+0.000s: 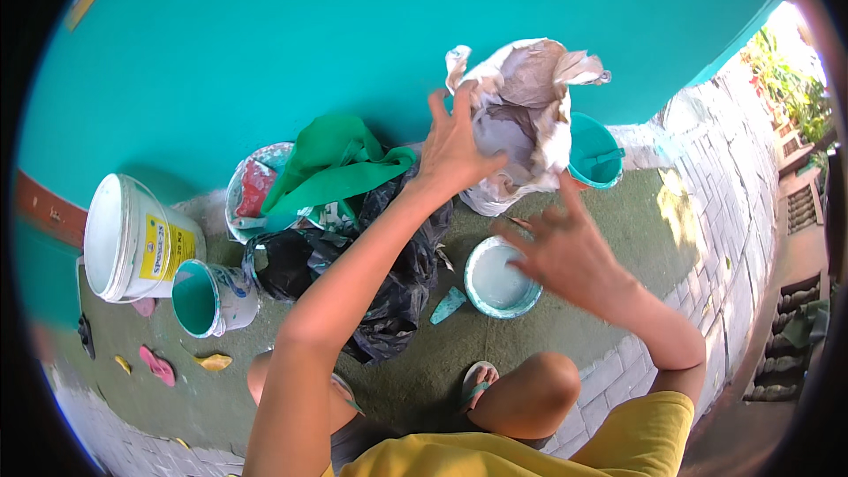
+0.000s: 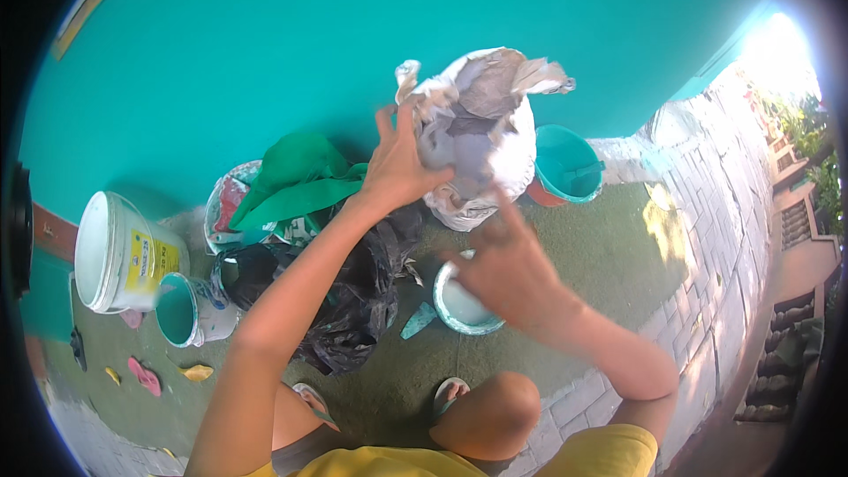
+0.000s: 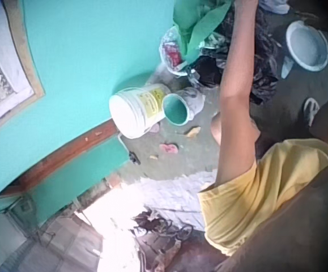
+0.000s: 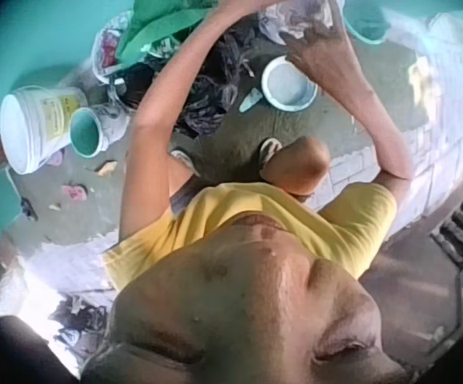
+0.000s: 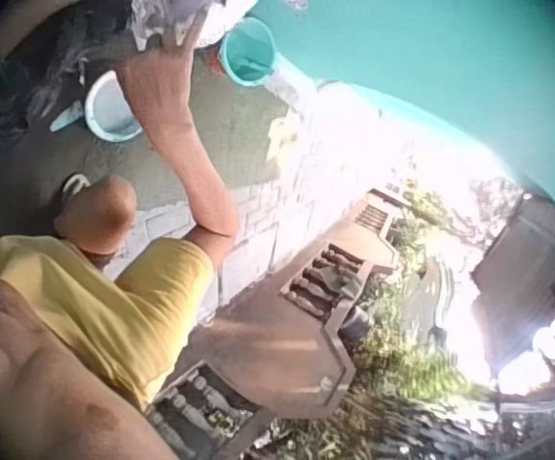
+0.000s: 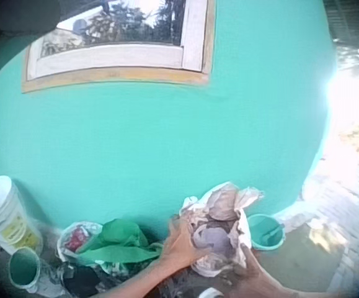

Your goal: The person prepares a white liquid substance, possibly paint or plaster, by combining ingredients in a bowl and stirring it by hand. They retrieve materials from bags and a bucket, then mix the solution in a light blue bowl.

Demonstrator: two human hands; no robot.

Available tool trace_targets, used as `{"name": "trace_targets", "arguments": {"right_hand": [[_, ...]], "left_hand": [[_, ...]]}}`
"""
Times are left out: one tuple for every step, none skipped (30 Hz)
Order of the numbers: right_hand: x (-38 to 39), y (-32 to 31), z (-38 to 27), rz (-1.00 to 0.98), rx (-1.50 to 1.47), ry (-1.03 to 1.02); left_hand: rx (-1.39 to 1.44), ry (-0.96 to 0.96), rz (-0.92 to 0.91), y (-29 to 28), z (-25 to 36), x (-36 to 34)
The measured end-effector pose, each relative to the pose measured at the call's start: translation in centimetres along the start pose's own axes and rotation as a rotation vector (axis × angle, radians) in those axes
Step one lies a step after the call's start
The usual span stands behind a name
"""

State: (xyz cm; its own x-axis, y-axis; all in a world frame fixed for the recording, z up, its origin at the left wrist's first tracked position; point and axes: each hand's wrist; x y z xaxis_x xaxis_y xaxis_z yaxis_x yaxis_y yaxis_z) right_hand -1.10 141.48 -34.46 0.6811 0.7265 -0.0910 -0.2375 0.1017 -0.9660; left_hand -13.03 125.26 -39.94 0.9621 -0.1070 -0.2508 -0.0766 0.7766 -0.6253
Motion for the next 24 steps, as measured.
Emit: {"name": "trace_targets", "arguments": {"right_hand": [[0.6, -0.3, -0.5, -0.053, -0.087, -0.022], [1.0, -0.7, -0.5, -0.046, -0.150, -0.024], [1.2, -1.2, -0.5, -0.037, -0.214, -0.029], [1.3, -2.0, -0.3, -0.024, -0.274, -0.036], [0.9, -2.3, 0.5, 0.039, -0.297, -0.006], [0.0, -2.7, 1.7, 0.103, -0.322, 0.022], [-1.1, -2.9, 2.9, 0.167, -0.352, 0.046], [-2.8, -3.2, 4.1, 0.234, -0.335, 0.067], [-4.7, -3.3, 5.5, 0.290, -0.311, 0.091], [-6.2, -2.5, 7.4, 0.166, -0.239, 0.065], [-7.6, -1.1, 9.4, 0.037, -0.158, 0.047], [-10.3, 0.3, 10.4, -0.348, -0.196, 0.148], [-12.7, 2.1, 10.3, -0.727, -0.235, 0.241], [-13.4, 5.3, 10.2, -0.750, -0.163, 0.198], [-13.9, 7.5, 10.3, -0.779, -0.085, 0.158], [-14.1, 7.4, 9.8, -0.833, -0.006, 0.111], [-14.2, 8.4, 9.7, -0.857, 0.037, 0.048], [-14.2, 9.2, 9.7, -0.878, 0.079, -0.012], [-12.8, 13.1, 11.0, -0.879, 0.087, -0.077], [-11.3, 16.8, 12.6, -0.886, 0.099, -0.138], [-12.9, 17.1, 12.4, -0.968, 0.008, -0.016], [-14.2, 17.2, 12.6, -1.047, -0.070, 0.128], [-15.1, 17.2, 12.8, -1.117, -0.130, 0.278], [-15.6, 18.2, 13.1, -1.149, -0.158, 0.363]], "left_hand": [[0.040, 0.011, -0.033, 0.4, -0.2, 0.1], [0.077, 0.021, -0.066, 0.5, -0.8, 0.2], [0.113, 0.029, -0.096, 0.5, -1.3, 0.4], [0.202, 0.032, -0.114, -0.2, -1.0, 0.7], [0.196, 0.079, -0.132, -0.3, -1.5, 1.2], [0.188, 0.126, -0.151, -0.2, -2.1, 1.7], [0.177, 0.166, -0.168, -0.4, -2.7, 2.5], [0.226, 0.120, -0.223, -0.6, -2.5, 3.4], [0.204, 0.130, -0.218, 0.1, -2.7, 3.9], [0.244, 0.112, -0.201, 0.4, -2.5, 4.2], [0.295, 0.103, -0.187, 0.8, -2.1, 4.2], [0.319, 0.111, -0.141, 0.8, -2.2, 3.8], [0.334, 0.117, -0.093, 0.6, -2.6, 3.5], [0.350, 0.127, -0.043, 0.3, -2.9, 3.3], [0.343, 0.151, -0.021, 0.3, -3.3, 3.0], [0.333, 0.170, -0.001, 0.3, -3.8, 3.1], [0.323, 0.190, 0.018, 0.4, -4.3, 3.2], [0.350, 0.181, -0.003, 0.9, -4.7, 3.5], [0.379, 0.142, -0.032, 1.6, -4.3, 4.0], [0.408, 0.166, -0.027, 2.5, -4.5, 4.5], [0.402, 0.180, -0.009, 2.4, -5.4, 4.9], [0.410, 0.161, 0.001, 2.1, -5.7, 4.9], [0.424, 0.141, 0.005, 1.9, -5.9, 5.0], [0.438, 0.120, 0.008, 1.8, -6.1, 5.1]]}}
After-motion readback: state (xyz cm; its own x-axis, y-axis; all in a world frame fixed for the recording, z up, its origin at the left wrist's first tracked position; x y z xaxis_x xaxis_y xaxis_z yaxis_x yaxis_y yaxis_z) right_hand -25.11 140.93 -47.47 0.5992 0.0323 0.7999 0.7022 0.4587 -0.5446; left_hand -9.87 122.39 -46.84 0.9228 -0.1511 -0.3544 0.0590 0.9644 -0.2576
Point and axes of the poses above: each hand's wrist, its own x-axis away from the middle knuckle, its own y-axis out of the palm, z = x × y, and after that the axes turned 3 degrees about z, right-handed
